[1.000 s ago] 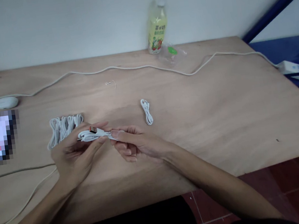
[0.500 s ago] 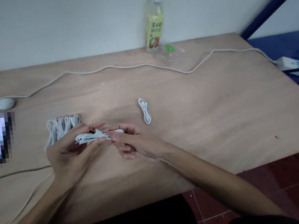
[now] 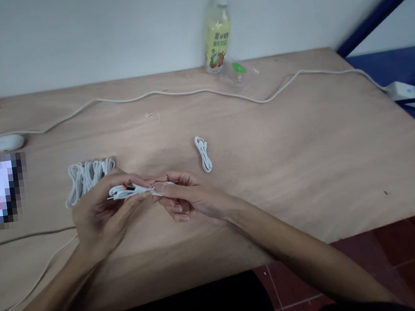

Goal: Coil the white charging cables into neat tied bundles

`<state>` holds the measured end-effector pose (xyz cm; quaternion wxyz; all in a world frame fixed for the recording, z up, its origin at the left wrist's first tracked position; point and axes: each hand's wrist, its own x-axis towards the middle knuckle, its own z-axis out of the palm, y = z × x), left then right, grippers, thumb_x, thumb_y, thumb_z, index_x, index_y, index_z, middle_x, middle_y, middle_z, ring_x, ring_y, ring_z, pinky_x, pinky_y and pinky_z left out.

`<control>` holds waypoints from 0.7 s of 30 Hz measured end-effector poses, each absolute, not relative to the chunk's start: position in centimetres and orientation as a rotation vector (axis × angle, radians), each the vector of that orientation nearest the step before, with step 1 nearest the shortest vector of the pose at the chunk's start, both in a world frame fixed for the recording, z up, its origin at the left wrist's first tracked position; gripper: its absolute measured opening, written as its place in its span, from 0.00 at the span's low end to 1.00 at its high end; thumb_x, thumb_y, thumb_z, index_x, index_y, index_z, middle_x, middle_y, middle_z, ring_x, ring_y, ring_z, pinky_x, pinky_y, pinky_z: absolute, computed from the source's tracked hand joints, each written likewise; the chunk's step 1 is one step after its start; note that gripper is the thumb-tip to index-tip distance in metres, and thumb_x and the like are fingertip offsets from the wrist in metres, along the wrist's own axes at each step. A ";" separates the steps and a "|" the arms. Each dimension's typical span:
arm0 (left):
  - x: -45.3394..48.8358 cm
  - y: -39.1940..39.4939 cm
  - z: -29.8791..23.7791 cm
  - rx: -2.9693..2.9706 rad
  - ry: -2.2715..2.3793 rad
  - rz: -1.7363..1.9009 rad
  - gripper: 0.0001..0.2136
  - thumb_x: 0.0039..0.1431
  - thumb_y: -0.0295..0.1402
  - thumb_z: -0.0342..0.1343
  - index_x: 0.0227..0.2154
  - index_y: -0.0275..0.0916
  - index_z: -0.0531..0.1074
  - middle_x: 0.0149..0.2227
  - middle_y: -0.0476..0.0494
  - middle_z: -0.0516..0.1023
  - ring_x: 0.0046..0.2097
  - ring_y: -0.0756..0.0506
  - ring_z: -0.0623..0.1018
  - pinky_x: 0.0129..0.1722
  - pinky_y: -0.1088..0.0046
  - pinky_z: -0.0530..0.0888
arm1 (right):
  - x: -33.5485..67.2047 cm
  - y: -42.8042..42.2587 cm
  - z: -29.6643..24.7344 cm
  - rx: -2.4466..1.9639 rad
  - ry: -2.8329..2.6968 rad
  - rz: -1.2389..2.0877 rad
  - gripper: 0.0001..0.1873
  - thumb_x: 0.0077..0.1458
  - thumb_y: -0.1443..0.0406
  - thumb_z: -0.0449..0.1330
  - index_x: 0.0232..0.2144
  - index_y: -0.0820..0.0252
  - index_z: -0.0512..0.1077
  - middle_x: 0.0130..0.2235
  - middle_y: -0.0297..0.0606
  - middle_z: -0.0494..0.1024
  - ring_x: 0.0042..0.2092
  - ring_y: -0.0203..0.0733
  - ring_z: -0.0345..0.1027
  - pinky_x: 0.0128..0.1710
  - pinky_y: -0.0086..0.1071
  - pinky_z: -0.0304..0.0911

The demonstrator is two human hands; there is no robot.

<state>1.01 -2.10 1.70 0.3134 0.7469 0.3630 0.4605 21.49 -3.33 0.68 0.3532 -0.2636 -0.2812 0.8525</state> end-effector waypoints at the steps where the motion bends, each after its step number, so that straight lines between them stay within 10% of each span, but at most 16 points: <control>1: 1.0 -2.1 1.7 1.968 0.951 1.208 0.03 0.69 0.35 0.70 0.42 0.44 0.83 0.36 0.46 0.87 0.37 0.44 0.85 0.39 0.65 0.82 | 21.5 -3.3 0.7 -0.666 -0.745 2.215 0.17 0.60 0.53 0.75 0.37 0.57 0.77 0.25 0.23 0.64 0.24 0.29 0.45 0.21 0.24 0.48; 9: 1.2 -2.6 1.8 1.896 0.912 1.238 0.04 0.69 0.30 0.69 0.44 0.44 0.83 0.41 0.46 0.90 0.51 0.39 0.90 0.53 0.59 0.86 | 21.7 -3.5 0.6 -0.642 -0.754 2.201 0.15 0.62 0.55 0.74 0.41 0.57 0.78 0.25 0.23 0.61 0.25 0.30 0.45 0.22 0.24 0.49; 21: 1.3 -2.8 1.3 1.694 0.972 1.235 0.08 0.62 0.31 0.75 0.42 0.44 0.83 0.42 0.44 0.89 0.44 0.42 0.90 0.45 0.64 0.88 | 21.9 -3.3 0.7 -0.520 -0.578 2.393 0.16 0.60 0.57 0.77 0.42 0.58 0.77 0.28 0.23 0.58 0.27 0.31 0.42 0.22 0.23 0.49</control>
